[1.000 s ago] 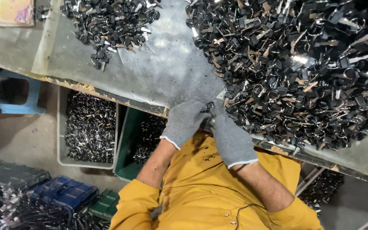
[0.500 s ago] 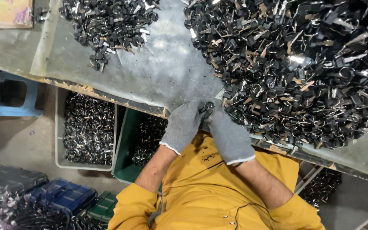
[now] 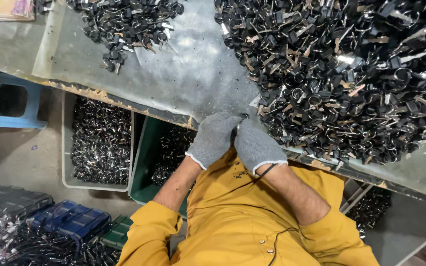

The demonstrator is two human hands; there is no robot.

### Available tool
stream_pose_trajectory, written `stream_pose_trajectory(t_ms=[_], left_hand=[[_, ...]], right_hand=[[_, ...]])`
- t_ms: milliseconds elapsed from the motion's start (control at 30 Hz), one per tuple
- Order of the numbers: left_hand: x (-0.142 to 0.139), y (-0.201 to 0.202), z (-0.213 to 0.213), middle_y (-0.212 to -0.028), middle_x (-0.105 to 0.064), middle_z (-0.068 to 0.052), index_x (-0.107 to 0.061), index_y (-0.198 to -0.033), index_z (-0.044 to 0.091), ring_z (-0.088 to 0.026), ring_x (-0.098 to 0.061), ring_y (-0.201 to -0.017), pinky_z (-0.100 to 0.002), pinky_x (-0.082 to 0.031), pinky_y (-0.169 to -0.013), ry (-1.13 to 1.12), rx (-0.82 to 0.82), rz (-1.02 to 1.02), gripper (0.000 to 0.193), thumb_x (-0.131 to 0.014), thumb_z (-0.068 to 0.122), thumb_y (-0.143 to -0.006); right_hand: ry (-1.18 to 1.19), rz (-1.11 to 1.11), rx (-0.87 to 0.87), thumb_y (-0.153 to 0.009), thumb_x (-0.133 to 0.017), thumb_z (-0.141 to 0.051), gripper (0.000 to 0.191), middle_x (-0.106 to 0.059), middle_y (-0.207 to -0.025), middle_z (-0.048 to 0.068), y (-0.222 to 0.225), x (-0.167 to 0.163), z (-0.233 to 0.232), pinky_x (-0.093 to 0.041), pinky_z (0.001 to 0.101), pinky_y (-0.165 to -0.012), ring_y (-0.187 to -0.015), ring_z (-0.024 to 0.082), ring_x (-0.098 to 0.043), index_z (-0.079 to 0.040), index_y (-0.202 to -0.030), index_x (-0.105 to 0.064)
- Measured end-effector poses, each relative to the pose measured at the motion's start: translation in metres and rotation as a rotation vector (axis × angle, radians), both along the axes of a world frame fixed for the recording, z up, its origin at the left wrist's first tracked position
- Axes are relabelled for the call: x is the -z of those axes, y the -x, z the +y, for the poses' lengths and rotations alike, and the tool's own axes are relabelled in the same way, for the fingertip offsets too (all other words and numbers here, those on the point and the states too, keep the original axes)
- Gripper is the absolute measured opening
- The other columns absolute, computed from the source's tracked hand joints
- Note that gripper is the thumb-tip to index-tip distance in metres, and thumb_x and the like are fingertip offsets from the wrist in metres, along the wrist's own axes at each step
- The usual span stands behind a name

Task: The person wearing gray gloves picks small black metal components one at a time from a large pile on a work table, briefly handles each piece, and drops selected pieces into plastic bins below the table edge. The person repeats this pick-and-sort cycle continuously across the episode.

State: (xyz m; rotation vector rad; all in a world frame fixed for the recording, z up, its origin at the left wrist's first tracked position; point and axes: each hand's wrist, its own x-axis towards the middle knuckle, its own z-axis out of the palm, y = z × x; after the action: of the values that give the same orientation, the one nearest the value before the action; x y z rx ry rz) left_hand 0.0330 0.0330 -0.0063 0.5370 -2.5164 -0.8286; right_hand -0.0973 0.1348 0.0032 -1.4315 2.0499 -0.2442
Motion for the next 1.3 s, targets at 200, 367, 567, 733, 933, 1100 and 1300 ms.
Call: stream_pose_trajectory(t_ms=[200,367,567,733,933,1100,1300], left_hand=[[-0.005,0.001,0.004,-0.097,-0.071,-0.016,-0.07,-0.11,0.007,-0.038,-0.069,-0.092,-0.045,-0.055,-0.082,-0.045,-0.034,0.056,0.03,-0.068,0.005,-0.08],[-0.003,0.001,0.003,-0.087,-0.071,-0.013,-0.06,-0.132,0.004,-0.036,-0.069,-0.084,-0.048,-0.054,-0.076,-0.243,-0.207,-0.161,0.048,-0.075,0.016,-0.088],[-0.001,-0.005,0.008,-0.095,-0.071,-0.011,-0.07,-0.103,0.01,-0.032,-0.07,-0.089,-0.045,-0.056,-0.078,-0.044,-0.167,0.049,0.018,-0.076,0.014,-0.086],[-0.009,-0.003,0.02,-0.082,-0.066,-0.011,-0.073,-0.096,0.013,-0.034,-0.067,-0.08,-0.046,-0.052,-0.07,0.122,-0.271,-0.138,0.012,-0.077,0.013,-0.085],[-0.015,-0.003,0.016,-0.088,-0.067,-0.011,-0.067,-0.089,0.013,-0.032,-0.067,-0.08,-0.043,-0.054,-0.069,-0.045,-0.353,-0.025,0.013,-0.076,0.017,-0.081],[-0.009,-0.004,0.018,-0.099,-0.072,-0.009,-0.07,-0.119,0.011,-0.028,-0.071,-0.081,-0.041,-0.058,-0.072,-0.255,-0.304,0.072,0.039,-0.061,0.001,-0.083],[-0.001,-0.005,0.023,-0.088,-0.066,-0.01,-0.072,-0.113,0.014,-0.032,-0.068,-0.084,-0.044,-0.055,-0.075,-0.106,-0.189,0.023,0.035,-0.062,0.0,-0.083]], right_hand=[[-0.029,-0.143,-0.017,-0.096,-0.056,-0.018,0.029,-0.067,-0.102,0.036,0.01,-0.002,-0.008,-0.052,0.0508,-0.098,-0.099,0.049,-0.069,0.009,-0.103,-0.064],[-0.052,-0.045,0.145,-0.097,-0.061,-0.034,0.083,-0.056,-0.131,0.036,0.003,-0.033,0.01,-0.056,0.0565,-0.086,-0.097,0.051,-0.069,0.007,-0.158,-0.024],[-0.117,-0.036,0.296,-0.105,-0.056,-0.037,0.041,-0.07,-0.101,0.031,0.007,-0.044,0.004,-0.055,0.0605,-0.08,-0.093,0.052,-0.068,-0.001,-0.124,-0.05],[0.04,0.014,0.174,-0.095,-0.058,-0.031,0.053,-0.067,-0.105,0.03,0.003,-0.041,0.014,-0.055,0.0599,-0.067,-0.08,0.051,-0.069,-0.006,-0.14,-0.043],[-0.089,0.145,0.112,-0.102,-0.055,-0.031,0.054,-0.068,-0.107,0.023,-0.001,-0.042,0.02,-0.058,0.0503,-0.06,-0.075,0.041,-0.073,-0.005,-0.146,-0.036],[0.074,0.172,0.063,-0.099,-0.059,-0.028,0.048,-0.068,-0.099,0.021,-0.007,-0.031,0.018,-0.059,0.0437,-0.053,-0.069,0.036,-0.073,-0.006,-0.139,-0.045],[0.103,0.201,0.205,-0.098,-0.059,-0.026,0.049,-0.067,-0.098,0.025,-0.019,-0.022,0.01,-0.059,0.048,-0.06,-0.075,0.041,-0.071,0.0,-0.137,-0.048]])
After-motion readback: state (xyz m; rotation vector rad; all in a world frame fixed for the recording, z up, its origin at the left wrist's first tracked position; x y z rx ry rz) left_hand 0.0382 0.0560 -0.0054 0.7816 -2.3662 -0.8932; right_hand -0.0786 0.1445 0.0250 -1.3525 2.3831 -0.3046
